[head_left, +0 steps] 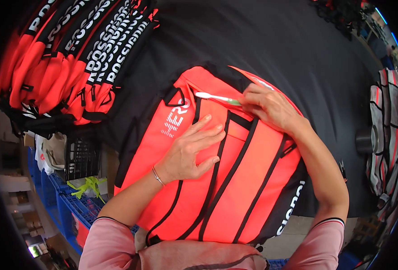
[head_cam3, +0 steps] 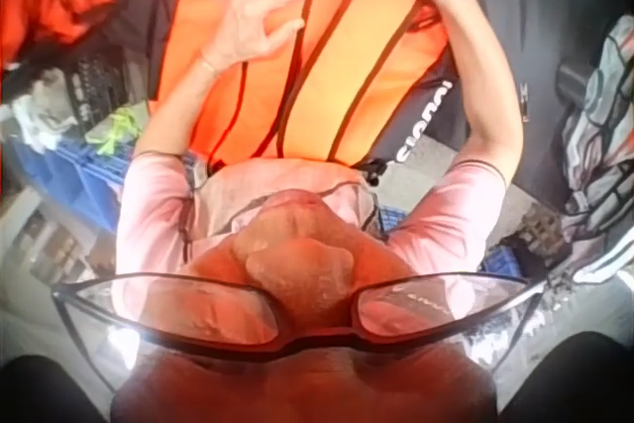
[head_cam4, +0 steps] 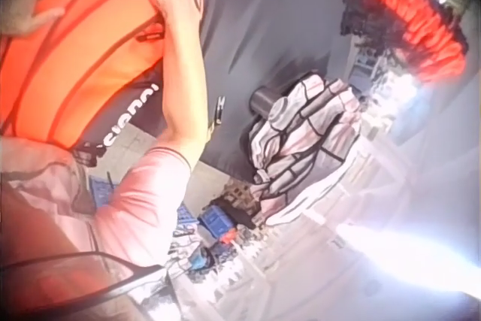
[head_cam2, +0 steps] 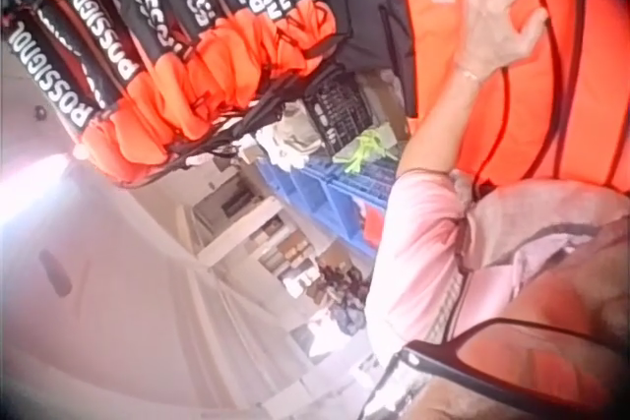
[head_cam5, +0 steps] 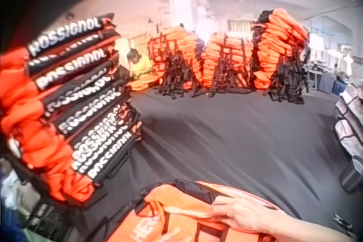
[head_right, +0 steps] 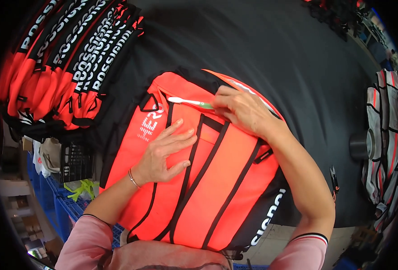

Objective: Finishing backpacks by trimming loose threads and cleaning seams with a brush.

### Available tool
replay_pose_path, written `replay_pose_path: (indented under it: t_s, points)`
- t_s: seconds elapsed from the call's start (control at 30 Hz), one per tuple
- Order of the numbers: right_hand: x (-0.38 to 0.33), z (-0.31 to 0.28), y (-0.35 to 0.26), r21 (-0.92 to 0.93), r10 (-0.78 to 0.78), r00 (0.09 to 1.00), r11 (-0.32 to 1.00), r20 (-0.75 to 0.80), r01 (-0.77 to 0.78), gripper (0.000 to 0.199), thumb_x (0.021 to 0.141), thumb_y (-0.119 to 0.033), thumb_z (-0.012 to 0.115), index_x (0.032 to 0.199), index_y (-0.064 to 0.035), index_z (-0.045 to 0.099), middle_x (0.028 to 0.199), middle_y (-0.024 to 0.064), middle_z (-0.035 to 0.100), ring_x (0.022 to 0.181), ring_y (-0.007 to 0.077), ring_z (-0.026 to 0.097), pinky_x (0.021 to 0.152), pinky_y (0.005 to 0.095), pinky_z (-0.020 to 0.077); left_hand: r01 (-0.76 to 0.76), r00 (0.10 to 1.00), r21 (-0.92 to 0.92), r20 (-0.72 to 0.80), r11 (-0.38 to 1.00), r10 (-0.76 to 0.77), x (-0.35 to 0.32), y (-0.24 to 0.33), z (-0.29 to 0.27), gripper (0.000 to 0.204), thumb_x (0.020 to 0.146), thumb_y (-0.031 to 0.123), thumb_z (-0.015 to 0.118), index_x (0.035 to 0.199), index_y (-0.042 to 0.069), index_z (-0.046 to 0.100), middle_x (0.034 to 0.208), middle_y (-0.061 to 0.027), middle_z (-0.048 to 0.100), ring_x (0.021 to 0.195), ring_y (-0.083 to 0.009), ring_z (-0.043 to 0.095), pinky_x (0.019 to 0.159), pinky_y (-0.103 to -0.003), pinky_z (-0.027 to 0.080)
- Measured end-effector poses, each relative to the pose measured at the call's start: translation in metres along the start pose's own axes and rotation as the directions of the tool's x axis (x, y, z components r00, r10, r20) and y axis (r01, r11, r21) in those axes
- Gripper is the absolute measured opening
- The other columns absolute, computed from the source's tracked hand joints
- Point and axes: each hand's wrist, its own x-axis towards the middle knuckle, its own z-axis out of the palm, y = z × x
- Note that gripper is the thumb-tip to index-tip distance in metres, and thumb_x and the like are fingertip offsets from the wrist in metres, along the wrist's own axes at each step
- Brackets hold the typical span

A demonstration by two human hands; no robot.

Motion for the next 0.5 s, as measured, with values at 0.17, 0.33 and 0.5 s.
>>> replay_pose_path:
  t_s: [0.17, 0.33, 0.5]
  points:
    - [-0.03, -0.012, 0.009, -0.046, 0.015, 1.0, 0.999, 0.021, -0.014, 0.015, 0.089, -0.01, 0.066, 0.102, -0.0039, 0.067, 0.098, 0.0072, 0.06, 0.086, 0.0259, 0.063, 0.074, 0.0383, 0.052, 0.025, 1.0, 0.002, -0.01, 1.0, -0.025, -0.005, 0.0, 0.0, 0.049, 0.078, 0.013, 0.076, 0.125, 0.003, 0.066, 0.134, -0.0133, 0.061, 0.14, -0.0358, 0.042, 0.114, -0.044, 0.038]
    - [-0.052, -0.037, -0.011, -0.106, 0.191, 0.97, 0.979, 0.153, -0.176, 0.015, 0.089, -0.012, 0.065, 0.101, -0.0027, 0.067, 0.1, 0.0078, 0.061, 0.089, 0.0274, 0.065, 0.074, 0.0395, 0.0528, 0.039, 0.999, -0.026, -0.005, 0.999, -0.039, -0.008, 0.004, -0.003, 0.052, 0.076, 0.012, 0.076, 0.127, 0.006, 0.066, 0.134, -0.0129, 0.061, 0.14, -0.0377, 0.041, 0.113, -0.046, 0.039]
    - [-0.009, -0.007, 0.006, -0.024, 0.044, 0.999, 0.999, 0.029, -0.044, 0.016, 0.09, -0.015, 0.064, 0.099, -0.0018, 0.067, 0.098, 0.008, 0.06, 0.09, 0.0266, 0.062, 0.075, 0.0392, 0.0518, 0.015, 1.0, -0.033, 0.023, 0.999, -0.015, 0.0, -0.001, 0.001, 0.052, 0.076, 0.013, 0.077, 0.126, 0.006, 0.066, 0.134, -0.0126, 0.062, 0.139, -0.0376, 0.042, 0.113, -0.046, 0.039]
